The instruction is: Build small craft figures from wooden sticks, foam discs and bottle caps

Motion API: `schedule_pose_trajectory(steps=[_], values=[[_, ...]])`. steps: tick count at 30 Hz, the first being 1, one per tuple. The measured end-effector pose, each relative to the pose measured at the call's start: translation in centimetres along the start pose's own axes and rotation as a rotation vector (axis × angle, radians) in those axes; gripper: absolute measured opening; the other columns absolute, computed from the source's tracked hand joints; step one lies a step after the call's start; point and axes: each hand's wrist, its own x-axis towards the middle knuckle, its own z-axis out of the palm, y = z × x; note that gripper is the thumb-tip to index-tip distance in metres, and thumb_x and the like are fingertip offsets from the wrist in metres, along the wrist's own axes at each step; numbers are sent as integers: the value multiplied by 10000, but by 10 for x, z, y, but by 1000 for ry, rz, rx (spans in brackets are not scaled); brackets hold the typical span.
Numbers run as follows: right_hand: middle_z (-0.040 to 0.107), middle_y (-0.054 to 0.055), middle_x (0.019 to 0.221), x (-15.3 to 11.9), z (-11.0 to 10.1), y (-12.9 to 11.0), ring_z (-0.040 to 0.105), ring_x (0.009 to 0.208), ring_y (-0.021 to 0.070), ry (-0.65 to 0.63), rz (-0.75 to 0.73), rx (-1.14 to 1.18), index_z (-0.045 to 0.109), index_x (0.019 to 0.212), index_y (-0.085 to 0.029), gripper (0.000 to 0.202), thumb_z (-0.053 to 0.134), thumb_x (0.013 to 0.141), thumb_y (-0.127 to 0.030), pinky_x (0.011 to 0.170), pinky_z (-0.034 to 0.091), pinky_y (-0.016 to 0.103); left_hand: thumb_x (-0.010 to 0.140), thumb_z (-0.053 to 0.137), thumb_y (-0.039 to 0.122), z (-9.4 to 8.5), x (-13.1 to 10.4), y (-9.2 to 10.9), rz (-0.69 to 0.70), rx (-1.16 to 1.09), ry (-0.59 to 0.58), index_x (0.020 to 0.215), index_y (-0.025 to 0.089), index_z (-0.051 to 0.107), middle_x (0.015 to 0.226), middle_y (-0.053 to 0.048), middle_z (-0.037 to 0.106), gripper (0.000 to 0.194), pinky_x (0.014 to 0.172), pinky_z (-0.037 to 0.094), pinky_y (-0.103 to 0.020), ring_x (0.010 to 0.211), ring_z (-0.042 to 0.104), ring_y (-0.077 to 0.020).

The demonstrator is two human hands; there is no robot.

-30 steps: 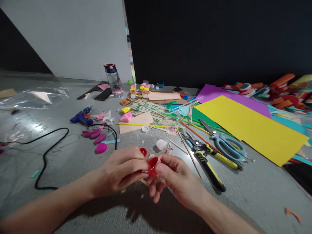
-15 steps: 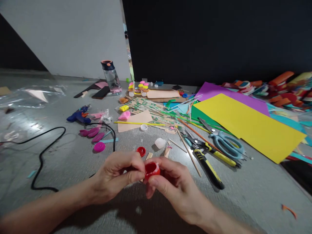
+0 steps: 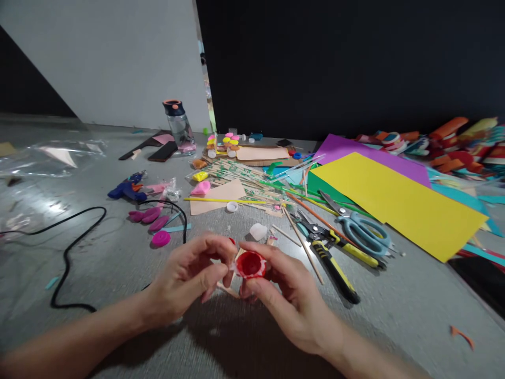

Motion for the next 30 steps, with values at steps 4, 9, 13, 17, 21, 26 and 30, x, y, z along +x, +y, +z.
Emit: schedule_pose_trajectory(steps=[4,9,13,17,21,26,30], values=[[725,-26,886,2,1,-1,696,763,116,-27,8,-20,459,1447,-371,486,546,1003,-191,720,571,206,941,529,186,-11,2,0,355,737,-18,1085,161,544,866,-24,633,147,608,467,-248,719,586,-133],[698,1,844,5,2,0,666,703,137,-24,121,-69,531,1384,-262,365,518,1019,-280,700,562,276,967,486,170,-18,8,-3,730,1380,-102,1002,132,543,861,-65,628,77,599,451,-310,769,580,-196],[702,42,918,7,1,3,671,747,167,-36,179,-183,564,1332,-216,339,507,1019,-332,704,566,315,975,461,199,-14,14,-1,712,1514,-193,941,150,554,774,-43,560,110,516,399,-315,690,537,-200],[704,88,1071,10,-1,3,689,934,201,-19,53,-369,569,1292,-201,302,514,1008,-289,801,566,333,973,414,159,-7,15,1,648,1539,-175,879,171,533,725,-28,513,152,471,335,-304,650,524,-200],[703,87,1102,12,-1,1,684,975,195,-34,-45,-435,541,1318,-216,316,510,1004,-228,836,571,324,995,396,199,-5,13,-4,571,1472,-190,879,170,529,747,-34,530,179,458,305,-304,641,520,-193],[705,100,1111,10,2,4,689,987,201,-7,-183,-487,498,1345,-203,348,506,998,-185,861,589,330,977,411,170,-4,8,-8,469,1313,-147,880,183,520,763,-12,529,147,488,311,-285,625,501,-160],[691,135,1185,7,4,7,666,1115,232,40,-271,-606,465,1373,-175,383,492,991,-166,939,579,359,957,416,148,-2,8,-5,397,1172,-117,858,185,512,753,-1,529,143,527,351,-275,612,495,-144]])
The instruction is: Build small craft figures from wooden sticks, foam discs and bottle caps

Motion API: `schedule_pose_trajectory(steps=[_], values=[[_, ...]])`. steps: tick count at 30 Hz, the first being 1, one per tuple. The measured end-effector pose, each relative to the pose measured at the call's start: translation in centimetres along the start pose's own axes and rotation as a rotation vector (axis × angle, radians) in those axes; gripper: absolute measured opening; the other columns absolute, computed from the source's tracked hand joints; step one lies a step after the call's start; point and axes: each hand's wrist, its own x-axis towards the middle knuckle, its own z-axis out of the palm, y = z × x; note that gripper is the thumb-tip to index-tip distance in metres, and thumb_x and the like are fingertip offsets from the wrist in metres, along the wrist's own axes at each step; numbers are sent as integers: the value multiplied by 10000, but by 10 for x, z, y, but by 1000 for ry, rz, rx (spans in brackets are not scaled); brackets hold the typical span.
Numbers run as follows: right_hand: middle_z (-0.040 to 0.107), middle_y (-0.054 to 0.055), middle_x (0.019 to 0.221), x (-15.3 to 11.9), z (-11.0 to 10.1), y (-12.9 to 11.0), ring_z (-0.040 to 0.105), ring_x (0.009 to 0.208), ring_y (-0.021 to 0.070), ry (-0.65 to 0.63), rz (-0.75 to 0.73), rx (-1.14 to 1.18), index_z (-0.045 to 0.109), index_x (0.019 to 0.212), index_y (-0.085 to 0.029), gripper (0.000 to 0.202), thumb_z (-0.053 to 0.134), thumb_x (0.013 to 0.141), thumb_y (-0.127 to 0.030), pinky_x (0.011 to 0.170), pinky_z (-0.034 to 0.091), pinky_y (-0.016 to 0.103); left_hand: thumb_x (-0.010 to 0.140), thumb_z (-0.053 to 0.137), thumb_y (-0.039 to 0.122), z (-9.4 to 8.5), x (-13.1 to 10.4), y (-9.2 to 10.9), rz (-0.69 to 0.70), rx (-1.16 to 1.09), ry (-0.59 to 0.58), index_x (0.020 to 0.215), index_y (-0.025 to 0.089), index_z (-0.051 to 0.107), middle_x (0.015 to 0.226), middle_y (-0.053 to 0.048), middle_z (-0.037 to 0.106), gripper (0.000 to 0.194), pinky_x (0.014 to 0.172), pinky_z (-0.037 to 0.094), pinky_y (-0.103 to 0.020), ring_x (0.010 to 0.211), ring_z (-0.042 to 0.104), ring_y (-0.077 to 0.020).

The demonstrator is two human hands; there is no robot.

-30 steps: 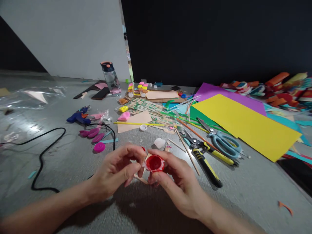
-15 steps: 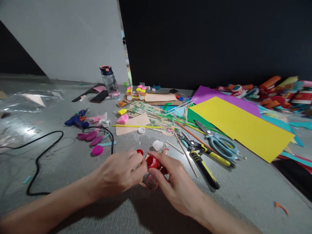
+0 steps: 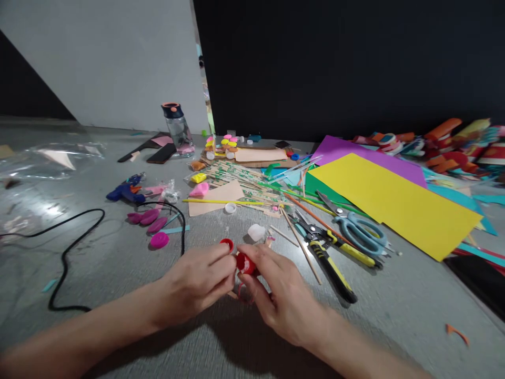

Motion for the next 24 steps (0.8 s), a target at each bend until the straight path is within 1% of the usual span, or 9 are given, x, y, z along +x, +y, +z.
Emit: schedule_pose_trajectory(steps=[4,7,10,14,16,17,20,22,24], values=[[684,146,1190,0,2,1,667,1112,233,-10,-51,-34,452,1380,-162,402,478,979,-135,926,590,348,935,423,105,3,1,1,-59,-128,121,791,193,472,714,16,521,175,562,350,-262,612,469,-128],[680,153,1197,0,4,2,656,1135,233,-23,-83,-32,445,1393,-146,429,477,966,-112,943,584,345,912,447,83,5,2,1,-122,-251,146,765,190,453,685,33,493,182,570,318,-258,602,425,-112],[683,139,1216,-2,4,3,651,1158,234,2,-72,-34,441,1416,-170,461,494,961,-118,967,573,356,909,480,118,3,3,-1,-276,-482,107,738,182,458,678,40,468,184,569,300,-240,607,401,-96],[703,108,1173,-5,1,1,691,1072,210,29,32,71,453,1421,-208,434,503,990,-189,918,592,330,944,511,277,-3,4,-5,-536,-1035,7,778,171,511,662,46,448,197,540,298,-219,580,387,-85],[714,99,1145,-4,-1,-1,711,1014,196,22,60,115,457,1425,-218,423,498,1004,-219,883,600,307,969,492,377,-6,4,-7,-586,-1276,-42,837,170,529,622,62,410,249,513,282,-211,535,353,-78],[717,99,1144,-4,-2,-1,716,1000,195,23,61,123,458,1429,-221,424,500,1007,-229,870,603,300,976,480,419,-7,3,-7,-592,-1334,-55,861,168,537,614,66,400,281,510,281,-208,528,347,-78],[707,113,1201,-4,-4,0,709,1046,213,26,30,115,453,1446,-227,448,515,1002,-239,879,599,305,924,577,484,-11,3,-6,-569,-1263,-70,877,165,570,646,50,461,323,527,307,-203,565,393,-86],[702,112,1219,-5,-3,2,699,1080,213,26,19,105,448,1452,-227,461,517,997,-228,907,589,310,888,650,436,-13,4,-4,-532,-1114,-98,850,165,588,678,33,519,282,541,325,-205,593,429,-94],[698,109,1227,-5,-3,2,690,1101,212,13,18,102,447,1450,-226,464,516,992,-214,928,581,314,934,591,340,-15,4,-3,-464,-981,-108,835,164,604,717,9,572,203,581,359,-215,637,476,-107]])
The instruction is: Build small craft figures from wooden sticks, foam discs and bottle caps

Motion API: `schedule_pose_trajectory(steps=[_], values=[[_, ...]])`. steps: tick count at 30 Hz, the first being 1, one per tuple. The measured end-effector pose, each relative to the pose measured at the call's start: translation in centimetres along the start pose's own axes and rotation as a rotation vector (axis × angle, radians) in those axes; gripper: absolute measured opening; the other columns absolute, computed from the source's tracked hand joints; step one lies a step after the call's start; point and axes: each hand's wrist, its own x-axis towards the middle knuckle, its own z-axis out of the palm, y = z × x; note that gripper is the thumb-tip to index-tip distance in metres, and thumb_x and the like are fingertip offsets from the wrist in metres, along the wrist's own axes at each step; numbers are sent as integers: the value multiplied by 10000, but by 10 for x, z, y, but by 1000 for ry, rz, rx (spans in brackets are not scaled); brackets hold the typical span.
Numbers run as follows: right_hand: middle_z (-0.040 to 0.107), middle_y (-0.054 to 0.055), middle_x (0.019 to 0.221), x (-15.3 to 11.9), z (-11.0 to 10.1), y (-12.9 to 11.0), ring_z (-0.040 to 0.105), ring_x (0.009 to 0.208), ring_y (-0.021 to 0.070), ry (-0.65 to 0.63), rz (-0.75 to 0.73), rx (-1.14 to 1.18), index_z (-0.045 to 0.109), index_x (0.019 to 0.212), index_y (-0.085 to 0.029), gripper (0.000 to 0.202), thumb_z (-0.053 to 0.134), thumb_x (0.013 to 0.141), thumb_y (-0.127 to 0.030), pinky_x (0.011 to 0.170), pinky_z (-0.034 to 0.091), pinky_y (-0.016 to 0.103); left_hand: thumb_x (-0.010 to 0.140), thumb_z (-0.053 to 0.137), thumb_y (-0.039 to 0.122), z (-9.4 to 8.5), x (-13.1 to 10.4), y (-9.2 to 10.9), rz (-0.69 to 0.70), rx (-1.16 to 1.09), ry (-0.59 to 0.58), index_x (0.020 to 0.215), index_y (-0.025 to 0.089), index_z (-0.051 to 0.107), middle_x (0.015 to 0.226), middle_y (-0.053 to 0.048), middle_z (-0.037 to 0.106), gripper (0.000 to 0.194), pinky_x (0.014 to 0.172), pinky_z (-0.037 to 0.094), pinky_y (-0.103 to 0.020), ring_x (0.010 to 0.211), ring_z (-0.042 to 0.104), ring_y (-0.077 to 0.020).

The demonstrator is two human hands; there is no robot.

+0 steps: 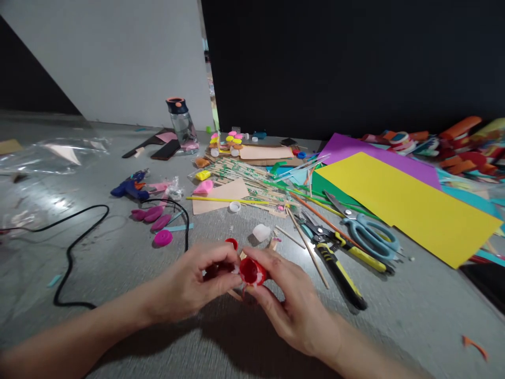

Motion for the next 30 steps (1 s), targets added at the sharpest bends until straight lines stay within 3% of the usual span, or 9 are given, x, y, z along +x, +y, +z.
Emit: schedule_pose_trajectory(steps=[3,5,9,13,18,25,30], values=[[700,107,1215,1,-3,-2,690,1094,211,-27,10,17,454,1433,-228,454,523,984,-204,927,579,307,977,472,232,1,-2,-1,83,62,-20,834,161,619,781,-17,610,217,668,400,-234,721,523,-123],[703,101,1198,2,-5,-4,692,1076,201,-45,10,49,461,1414,-232,438,526,981,-201,916,577,286,978,471,247,4,-3,-3,41,-52,-34,806,161,598,726,5,563,231,629,381,-219,666,480,-106],[696,94,1189,1,-10,-8,689,1060,190,-67,12,131,477,1381,-240,408,529,978,-203,948,555,278,944,548,389,9,-3,-6,-185,-617,-113,775,184,506,596,74,383,269,442,251,-178,473,306,-60],[698,86,1139,-5,-11,-10,698,1025,211,-79,82,252,505,1367,-265,390,549,980,-240,929,568,319,892,630,336,9,-2,-7,-324,-994,-279,734,186,451,567,99,333,281,365,155,-164,392,202,-27],[700,63,1019,-3,-13,-15,716,925,211,-132,114,367,502,1347,-280,383,557,972,-234,826,602,312,849,650,311,7,0,-8,-314,-1039,-360,689,180,432,557,93,333,300,358,143,-167,385,233,-26],[695,93,1126,3,-13,-17,683,1010,196,-127,-28,84,460,1338,-226,421,511,938,-106,906,572,303,861,602,333,8,1,-3,-196,-671,-139,683,174,478,493,76,422,269,444,242,-180,432,316,-51],[686,101,1166,2,-15,-14,660,1091,195,-145,-58,50,456,1339,-218,417,502,943,-96,965,546,312,848,640,330,12,0,-5,-240,-955,-193,675,198,408,512,110,316,319,378,178,-171,391,205,-38]])
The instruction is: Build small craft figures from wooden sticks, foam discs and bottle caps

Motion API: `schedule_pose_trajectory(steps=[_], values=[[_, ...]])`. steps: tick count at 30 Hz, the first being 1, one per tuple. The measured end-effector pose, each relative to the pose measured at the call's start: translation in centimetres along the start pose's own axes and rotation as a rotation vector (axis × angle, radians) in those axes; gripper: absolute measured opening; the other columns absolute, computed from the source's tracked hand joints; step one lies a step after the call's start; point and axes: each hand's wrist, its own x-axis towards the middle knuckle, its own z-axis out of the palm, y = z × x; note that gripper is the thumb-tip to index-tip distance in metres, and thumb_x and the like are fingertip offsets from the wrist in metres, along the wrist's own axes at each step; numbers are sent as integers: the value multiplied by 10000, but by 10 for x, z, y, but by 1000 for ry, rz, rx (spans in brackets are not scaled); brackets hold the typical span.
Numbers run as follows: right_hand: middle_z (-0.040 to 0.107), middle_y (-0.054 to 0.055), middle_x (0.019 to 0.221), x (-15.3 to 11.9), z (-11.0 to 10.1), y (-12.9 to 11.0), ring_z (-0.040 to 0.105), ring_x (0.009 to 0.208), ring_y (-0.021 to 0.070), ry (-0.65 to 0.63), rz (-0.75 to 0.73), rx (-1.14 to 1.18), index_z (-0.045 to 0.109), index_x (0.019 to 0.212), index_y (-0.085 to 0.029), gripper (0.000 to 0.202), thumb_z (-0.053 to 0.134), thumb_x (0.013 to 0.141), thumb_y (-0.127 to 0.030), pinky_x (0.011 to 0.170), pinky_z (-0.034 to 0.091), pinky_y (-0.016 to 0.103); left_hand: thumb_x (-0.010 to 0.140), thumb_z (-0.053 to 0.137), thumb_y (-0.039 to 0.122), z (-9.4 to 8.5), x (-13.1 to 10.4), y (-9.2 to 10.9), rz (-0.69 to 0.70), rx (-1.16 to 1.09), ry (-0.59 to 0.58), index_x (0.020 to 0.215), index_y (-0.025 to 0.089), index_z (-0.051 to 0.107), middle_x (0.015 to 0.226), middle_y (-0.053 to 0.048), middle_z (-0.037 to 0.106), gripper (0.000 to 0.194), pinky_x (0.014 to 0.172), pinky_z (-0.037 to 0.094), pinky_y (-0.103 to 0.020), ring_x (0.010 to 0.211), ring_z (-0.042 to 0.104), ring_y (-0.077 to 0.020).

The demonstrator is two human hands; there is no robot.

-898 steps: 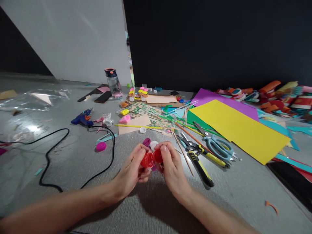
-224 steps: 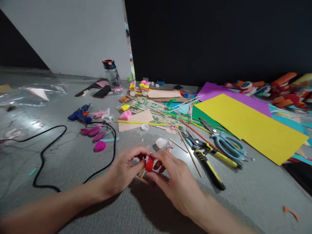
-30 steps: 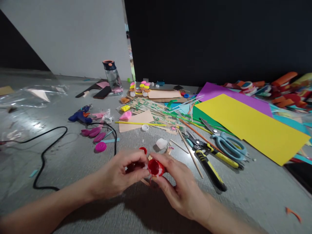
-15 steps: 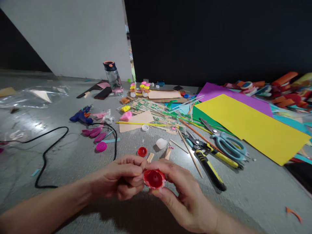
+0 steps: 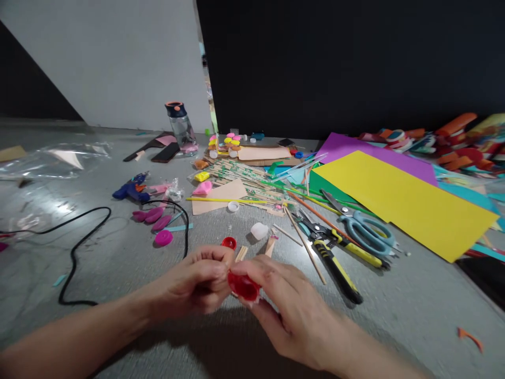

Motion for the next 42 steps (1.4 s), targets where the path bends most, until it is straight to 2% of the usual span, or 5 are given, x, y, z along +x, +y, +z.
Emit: schedule_pose_trajectory(steps=[12,16,24,28,42], values=[[667,11,932,-4,-4,-1,672,741,108,-134,363,861,586,1245,-289,239,559,1009,-265,702,557,220,840,627,261,-2,-4,8,23,-169,-86,625,205,366,485,116,254,343,302,178,-145,322,158,-29],[688,9,918,-4,-3,3,666,783,113,-112,407,776,589,1256,-302,254,570,1006,-261,726,544,213,870,613,362,-12,-5,17,306,-40,93,596,202,320,509,109,235,432,326,140,-158,356,144,-31],[703,-4,1080,-5,-2,12,685,925,134,-52,287,508,533,1360,-399,442,635,964,-233,840,549,247,924,495,347,-17,-2,9,122,999,225,561,185,327,543,59,288,431,509,195,-256,509,267,-82],[666,40,1258,-1,-3,13,626,1156,176,-27,153,351,530,1371,-346,444,641,958,-227,981,506,293,864,612,312,-22,-3,20,17,1503,336,770,187,585,649,37,541,158,564,233,-265,583,418,-110],[678,111,1076,5,12,14,675,992,201,90,76,-102,574,1254,-159,279,555,1002,-274,812,593,297,934,626,249,4,-7,-8,557,1373,300,900,187,608,767,33,611,73,635,389,-231,668,527,-94]])
